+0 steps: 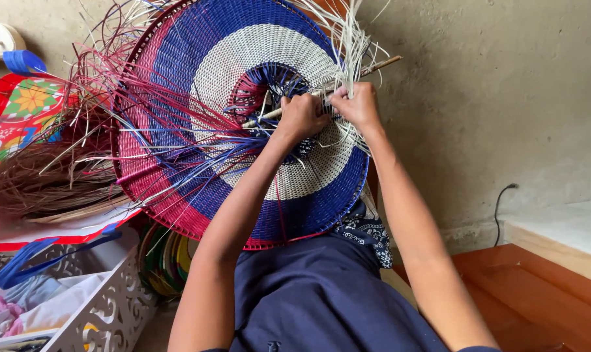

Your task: Weaving colored straw fibers into a circular mat pattern

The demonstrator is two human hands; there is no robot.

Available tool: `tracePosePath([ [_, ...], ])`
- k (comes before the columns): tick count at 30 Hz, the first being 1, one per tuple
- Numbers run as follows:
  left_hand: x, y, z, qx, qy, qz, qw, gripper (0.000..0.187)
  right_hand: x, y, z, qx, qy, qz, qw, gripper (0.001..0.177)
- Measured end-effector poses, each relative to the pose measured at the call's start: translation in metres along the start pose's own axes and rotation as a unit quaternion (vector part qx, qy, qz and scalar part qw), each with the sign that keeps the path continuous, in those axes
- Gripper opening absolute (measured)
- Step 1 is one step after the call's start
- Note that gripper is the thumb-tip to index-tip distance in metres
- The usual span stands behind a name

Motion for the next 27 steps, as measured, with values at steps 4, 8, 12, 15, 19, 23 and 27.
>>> tracePosePath([
  [4, -0.003, -0.005, 0.002, 0.005, -0.008, -0.003, 1.0, 0.028, 0.004, 0.013, 0.0, 0.132, 0.009, 0.002, 0.991, 0.013],
  [8, -0.002, -0.003, 0.001, 0.002, -0.001, -0.005, 1.0, 0.026, -0.01, 0.005, -0.009, 0.136, 0.02, 0.002, 0.991, 0.01],
  [12, -0.003, -0.008, 0.005, 0.02, -0.003, -0.014, 1.0, 0.029, 0.008, 0.019, 0.014, -0.033, 0.063, -0.049, 0.996, 0.012],
  [15, -0.002, -0.004, 0.002, 0.014, -0.004, -0.014, 1.0, 0.027, 0.006, 0.03, 0.008, -0.049, 0.059, -0.056, 0.995, 0.01],
  [19, 0.001, -0.002, 0.0, 0.016, 0.004, -0.016, 1.0, 0.025, 0.043, 0.034, 0.04, -0.166, 0.059, 0.006, 0.984, 0.008],
  [23, 0.003, 0.002, -0.001, 0.014, 0.009, -0.011, 1.0, 0.028, 0.066, 0.001, 0.039, -0.082, 0.105, 0.241, 0.961, 0.013],
  [27, -0.001, 0.001, 0.001, 0.009, 0.016, -0.007, 1.0, 0.031, 0.073, -0.005, 0.06, -0.01, 0.186, 0.24, 0.953, 0.024],
])
Point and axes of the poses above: each hand's wrist, its own x-axis away from the middle knuckle, its own y-axis out of the back of the hand, z = x × y, the point moved 9 cm from there along -x, towards the middle knuckle, and after that the axes turned 6 degrees about y, right-handed, at the moved point
